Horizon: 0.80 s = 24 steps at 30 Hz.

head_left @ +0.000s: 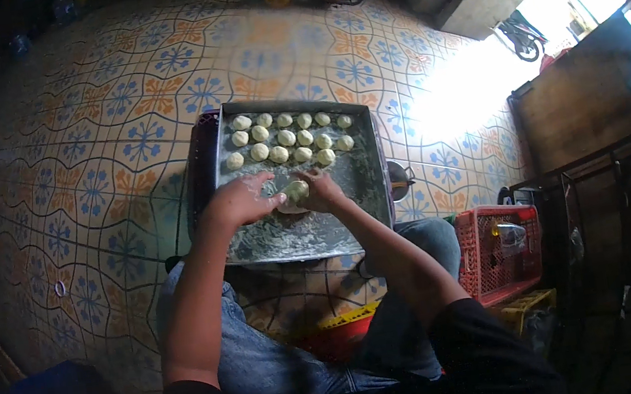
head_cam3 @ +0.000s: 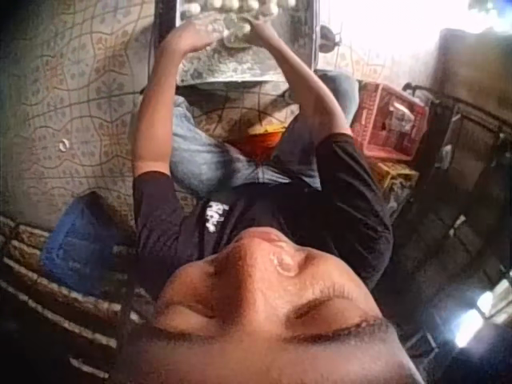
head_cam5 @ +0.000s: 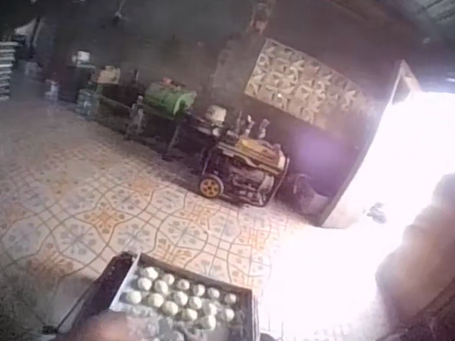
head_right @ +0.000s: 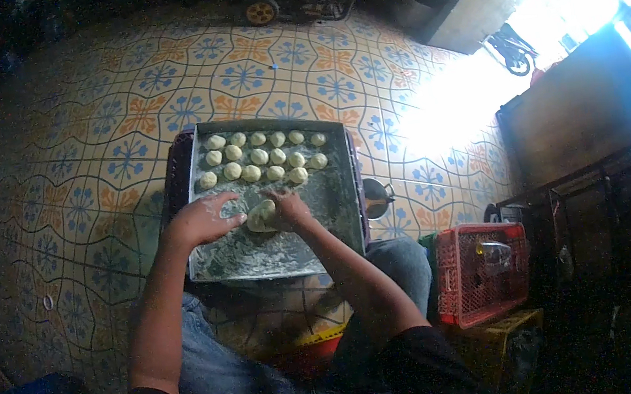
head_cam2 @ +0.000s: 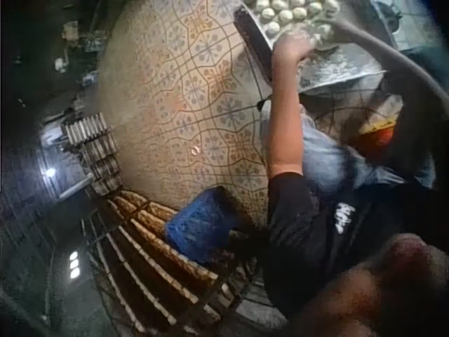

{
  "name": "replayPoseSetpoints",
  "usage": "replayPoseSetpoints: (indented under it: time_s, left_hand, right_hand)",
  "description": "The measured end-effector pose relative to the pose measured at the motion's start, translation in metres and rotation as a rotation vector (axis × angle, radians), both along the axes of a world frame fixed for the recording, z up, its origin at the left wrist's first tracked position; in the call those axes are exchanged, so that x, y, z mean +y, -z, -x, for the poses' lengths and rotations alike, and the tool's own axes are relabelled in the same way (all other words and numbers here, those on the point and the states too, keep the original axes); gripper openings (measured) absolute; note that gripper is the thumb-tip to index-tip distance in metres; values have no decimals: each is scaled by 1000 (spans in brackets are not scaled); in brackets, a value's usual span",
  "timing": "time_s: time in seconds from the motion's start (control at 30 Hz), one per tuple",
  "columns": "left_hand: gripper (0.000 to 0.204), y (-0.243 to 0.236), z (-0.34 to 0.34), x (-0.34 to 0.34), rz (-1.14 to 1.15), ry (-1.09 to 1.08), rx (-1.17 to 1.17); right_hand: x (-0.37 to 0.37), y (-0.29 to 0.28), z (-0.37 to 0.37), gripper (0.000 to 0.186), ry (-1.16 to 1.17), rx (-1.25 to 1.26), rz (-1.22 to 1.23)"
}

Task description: The person shapes portions of dough by hand, rolling them between their palms and placing them into rows on a large metal tray.

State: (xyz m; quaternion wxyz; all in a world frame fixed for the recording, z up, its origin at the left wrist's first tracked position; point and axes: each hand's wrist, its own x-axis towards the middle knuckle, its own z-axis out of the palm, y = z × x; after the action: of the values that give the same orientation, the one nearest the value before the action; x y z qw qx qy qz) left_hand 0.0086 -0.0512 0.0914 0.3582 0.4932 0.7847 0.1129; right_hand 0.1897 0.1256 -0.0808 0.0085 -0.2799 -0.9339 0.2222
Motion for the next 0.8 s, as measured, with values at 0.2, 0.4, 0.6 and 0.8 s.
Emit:
replayPoseSetpoints:
  time_s: [0.2, 0.4, 0.6, 0.8]
  left_hand:
    - [69, -3, 11, -12, 20, -25, -11]
    - [70, -4, 4, -5, -6, -17, -13]
    - [73, 3, 8, -5, 37, 38, 22]
    - [72, 9, 4, 3, 23, 34, -2]
  right_hand:
    - [-36, 24, 30, 57, -28, -171, -77]
    - [18, -70, 34, 45, 250, 268, 73]
    - [-12, -181, 13, 48, 240, 845, -386]
    - [-48, -49, -64, 63, -295, 13, -360]
